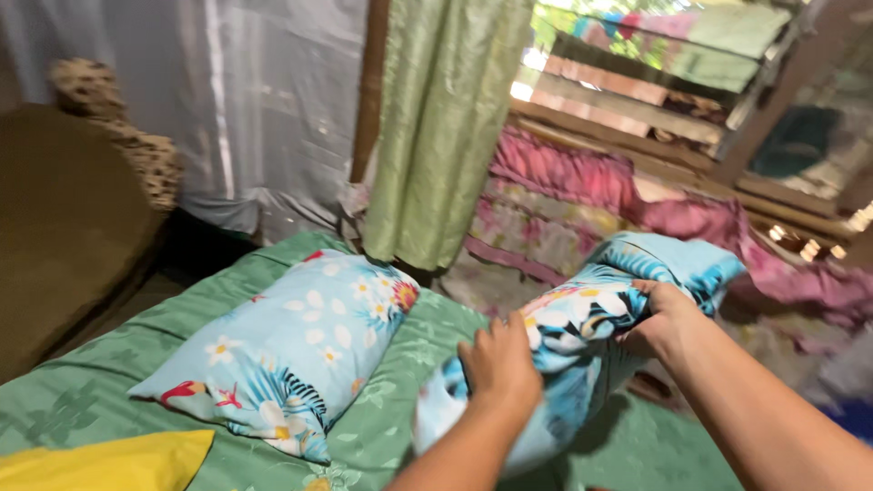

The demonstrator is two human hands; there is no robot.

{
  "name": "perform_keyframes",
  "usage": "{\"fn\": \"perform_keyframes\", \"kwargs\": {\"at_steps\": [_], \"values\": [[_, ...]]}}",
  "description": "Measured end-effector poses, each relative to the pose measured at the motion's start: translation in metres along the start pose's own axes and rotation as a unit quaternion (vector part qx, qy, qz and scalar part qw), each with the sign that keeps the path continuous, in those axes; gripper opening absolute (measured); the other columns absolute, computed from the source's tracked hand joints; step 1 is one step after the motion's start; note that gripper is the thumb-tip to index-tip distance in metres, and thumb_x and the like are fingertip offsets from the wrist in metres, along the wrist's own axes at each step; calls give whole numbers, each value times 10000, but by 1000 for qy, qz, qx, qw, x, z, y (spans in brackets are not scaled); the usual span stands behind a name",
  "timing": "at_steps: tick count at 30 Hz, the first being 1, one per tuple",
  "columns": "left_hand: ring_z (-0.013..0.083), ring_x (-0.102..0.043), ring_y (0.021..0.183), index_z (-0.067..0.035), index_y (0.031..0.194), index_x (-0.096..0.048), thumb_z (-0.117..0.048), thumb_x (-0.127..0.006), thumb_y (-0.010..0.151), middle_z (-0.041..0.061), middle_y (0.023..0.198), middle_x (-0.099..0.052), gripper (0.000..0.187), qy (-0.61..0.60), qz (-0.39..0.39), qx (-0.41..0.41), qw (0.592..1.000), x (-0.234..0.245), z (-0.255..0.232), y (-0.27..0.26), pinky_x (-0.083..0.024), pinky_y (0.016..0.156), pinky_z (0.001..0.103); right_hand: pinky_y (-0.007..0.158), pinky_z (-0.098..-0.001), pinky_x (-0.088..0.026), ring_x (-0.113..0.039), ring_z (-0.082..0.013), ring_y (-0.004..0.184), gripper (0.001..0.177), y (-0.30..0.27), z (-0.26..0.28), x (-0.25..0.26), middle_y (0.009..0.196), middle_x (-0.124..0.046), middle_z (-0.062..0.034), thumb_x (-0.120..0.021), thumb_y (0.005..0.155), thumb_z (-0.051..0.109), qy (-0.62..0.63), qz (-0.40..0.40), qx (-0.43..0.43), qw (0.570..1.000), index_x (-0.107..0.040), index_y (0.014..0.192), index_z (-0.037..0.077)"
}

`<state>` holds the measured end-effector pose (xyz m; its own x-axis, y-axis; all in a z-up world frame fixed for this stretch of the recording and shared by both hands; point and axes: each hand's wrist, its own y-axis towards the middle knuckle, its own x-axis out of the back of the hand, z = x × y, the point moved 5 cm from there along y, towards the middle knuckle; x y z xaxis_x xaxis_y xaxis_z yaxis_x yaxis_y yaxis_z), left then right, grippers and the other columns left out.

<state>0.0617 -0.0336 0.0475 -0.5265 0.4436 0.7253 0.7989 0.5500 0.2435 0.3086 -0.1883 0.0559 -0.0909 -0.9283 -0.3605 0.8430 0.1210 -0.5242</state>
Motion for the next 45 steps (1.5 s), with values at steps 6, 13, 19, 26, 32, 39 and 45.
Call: {"fn": "perform_keyframes", "kwargs": {"at_steps": [6, 13, 19, 26, 32, 39, 45], "values": [[481, -660, 968, -84, 921, -680, -52, -633, 809, 229, 959, -713, 125, -147, -102, -43, 983, -2, 11, 33, -503, 870, 579, 742, -438, -487, -651, -262, 869, 355, -9, -26, 58, 999, -681, -56, -772, 844, 341, -67, 41, 107, 991, -652, 1113, 143], [485, -645, 911, -54, 819, -695, -47, -612, 783, 246, 866, -699, 91, -248, -151, -68, 955, 34, -9, 33, -477, 792, 574, 1033, -513, -399, -513, -504, 1292, 1341, -108, -43, 45, 1439, -524, -367, -966, 466, 486, -519, 39, 716, 465, -389, 1521, -109], [483, -625, 740, -2, 785, -611, 21, -512, 701, 293, 727, -595, 132, -387, -60, -67, 918, 1, -70, 23, -500, 690, 532, 964, -366, -499, -687, -213, 1071, 1073, -95, -54, 96, 1175, -745, -95, -998, 461, 410, -576, 137, 432, 680, -548, 1384, 97], [470, -661, 848, -104, 816, -731, -42, -573, 690, 232, 818, -705, 211, -309, -106, -117, 938, -47, -177, -7, -493, 771, 551, 568, -332, -518, -613, -135, 580, 279, -115, -2, 245, 671, -741, -52, -846, 649, 183, -450, -74, 411, 789, -794, 888, 50], [471, -668, 885, -116, 878, -741, -58, -571, 730, 246, 871, -711, 233, -267, -97, -159, 945, -93, -264, -57, -500, 809, 550, 521, -366, -463, -568, -162, 550, 201, -177, 70, 358, 663, -690, -74, -743, 743, 114, -367, -164, 415, 817, -770, 933, 54], [487, -653, 835, -88, 1003, -721, -63, -595, 722, 268, 870, -694, 309, -217, -138, -255, 932, -137, -348, -115, -492, 774, 564, 669, -316, -536, -666, -144, 713, 249, -226, 92, 445, 827, -769, -75, -735, 743, 68, -197, -126, 420, 877, -774, 976, -11], [477, -624, 844, -25, 841, -670, -64, -609, 720, 241, 816, -689, 141, -135, -142, -264, 944, -153, -361, -146, -458, 788, 570, 691, -306, -554, -704, -156, 735, 259, -229, 89, 474, 868, -783, -79, -738, 733, 62, -151, -76, 382, 909, -781, 979, -6]]}}
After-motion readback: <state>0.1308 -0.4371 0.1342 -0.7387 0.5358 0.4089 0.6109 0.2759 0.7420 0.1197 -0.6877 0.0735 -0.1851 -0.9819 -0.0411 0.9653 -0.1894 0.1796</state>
